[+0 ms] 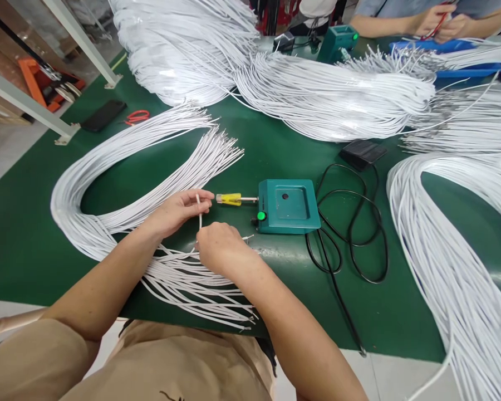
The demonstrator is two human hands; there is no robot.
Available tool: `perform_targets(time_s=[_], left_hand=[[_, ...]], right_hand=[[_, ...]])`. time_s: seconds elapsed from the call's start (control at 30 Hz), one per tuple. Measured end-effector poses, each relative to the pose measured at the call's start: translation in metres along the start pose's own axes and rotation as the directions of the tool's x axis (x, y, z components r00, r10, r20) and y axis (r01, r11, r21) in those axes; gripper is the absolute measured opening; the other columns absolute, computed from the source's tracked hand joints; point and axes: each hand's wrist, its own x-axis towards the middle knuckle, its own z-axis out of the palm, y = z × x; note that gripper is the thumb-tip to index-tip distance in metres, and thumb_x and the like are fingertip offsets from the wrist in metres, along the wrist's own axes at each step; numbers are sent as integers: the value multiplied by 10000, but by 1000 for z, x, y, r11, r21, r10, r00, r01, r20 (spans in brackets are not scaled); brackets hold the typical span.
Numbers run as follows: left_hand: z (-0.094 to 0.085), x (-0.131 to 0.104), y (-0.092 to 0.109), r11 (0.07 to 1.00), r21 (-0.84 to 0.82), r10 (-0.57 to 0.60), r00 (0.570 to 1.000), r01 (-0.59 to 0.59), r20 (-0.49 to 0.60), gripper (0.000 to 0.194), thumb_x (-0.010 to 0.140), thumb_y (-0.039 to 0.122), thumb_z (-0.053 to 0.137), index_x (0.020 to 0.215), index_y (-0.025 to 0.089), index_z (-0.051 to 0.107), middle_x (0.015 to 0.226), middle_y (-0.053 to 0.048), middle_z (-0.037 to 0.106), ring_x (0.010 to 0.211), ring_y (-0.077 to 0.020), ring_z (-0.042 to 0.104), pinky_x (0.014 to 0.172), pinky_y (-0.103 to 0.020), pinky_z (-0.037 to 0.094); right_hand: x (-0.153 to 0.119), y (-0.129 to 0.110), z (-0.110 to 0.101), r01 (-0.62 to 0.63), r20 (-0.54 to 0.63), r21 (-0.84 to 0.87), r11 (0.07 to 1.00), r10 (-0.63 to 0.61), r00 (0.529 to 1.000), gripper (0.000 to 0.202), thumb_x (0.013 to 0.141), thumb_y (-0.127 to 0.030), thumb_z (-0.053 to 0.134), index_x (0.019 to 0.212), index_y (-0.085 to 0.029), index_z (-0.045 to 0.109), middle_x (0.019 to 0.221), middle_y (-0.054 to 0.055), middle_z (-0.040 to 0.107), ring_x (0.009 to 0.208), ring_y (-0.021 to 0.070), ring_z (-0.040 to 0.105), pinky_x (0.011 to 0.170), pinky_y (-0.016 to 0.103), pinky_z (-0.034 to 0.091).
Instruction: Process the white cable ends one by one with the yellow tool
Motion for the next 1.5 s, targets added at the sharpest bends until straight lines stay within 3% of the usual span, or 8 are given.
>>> perform_targets(time_s=[0.1,0.2,0.27,0.4,0.67,0.87,1.07,1.5], left_hand=[[3,-1,-1,999,34,3,995,-7,95,385,667,314,797,1004,152,703,915,-45,696,869,-154,631,846,-293,484],[8,-2,-1,998,49,43,993,-49,110,457,650,295,805,1061,141,676,893,-44,694,863,-177,647,859,-337,497],[12,-3,-1,993,57,94,992,-99,82,547,628,266,820,1128,148,632,842,-20,676,805,-157,650,830,-330,513],[14,-4,-2,980,73,184,981,-187,56,646,614,224,831,1195,162,555,792,16,639,731,-111,636,790,-282,527],[11,-6,0,974,10,223,972,-224,73,478,724,275,754,1153,171,569,761,22,620,680,-104,640,661,-237,506],[15,-10,3,968,-19,250,968,-250,35,613,733,252,746,1281,184,480,765,20,656,667,-116,664,675,-245,519],[20,-12,-6,958,-15,285,951,-286,121,762,775,245,709,1430,210,321,809,-2,688,768,-160,692,789,-316,550],[15,-11,-6,897,67,428,897,-436,109,643,819,274,668,1403,243,402,832,4,623,774,-127,651,818,-295,541]], right_hand=[[-2,9,-15,-113,-182,217,970,154,971,307,932,-259,421,856,-184,709,822,89,722,724,201,635,658,305,391],[2,20,-18,-141,-439,416,898,335,834,245,922,-310,460,890,-177,664,761,42,691,678,161,597,641,283,386],[5,25,-14,-100,-499,491,865,373,782,219,868,-375,554,888,-177,643,702,15,659,641,146,571,610,269,378],[10,27,-5,38,-518,614,788,366,773,220,795,-393,635,721,-186,625,639,-11,629,589,115,543,586,252,381],[12,29,-9,186,-339,912,366,416,844,183,783,-298,603,663,-162,631,510,-48,529,438,76,459,483,228,386],[13,30,-12,190,-194,981,45,350,916,186,726,-326,672,677,-154,624,544,-45,522,472,65,434,484,217,381],[13,30,-13,174,-172,984,26,360,917,401,756,-550,646,696,-154,632,484,-71,397,449,71,402,468,228,355],[10,35,-11,170,-137,976,-138,220,966,285,744,-426,711,730,-151,636,592,-51,499,564,75,466,575,227,384]])
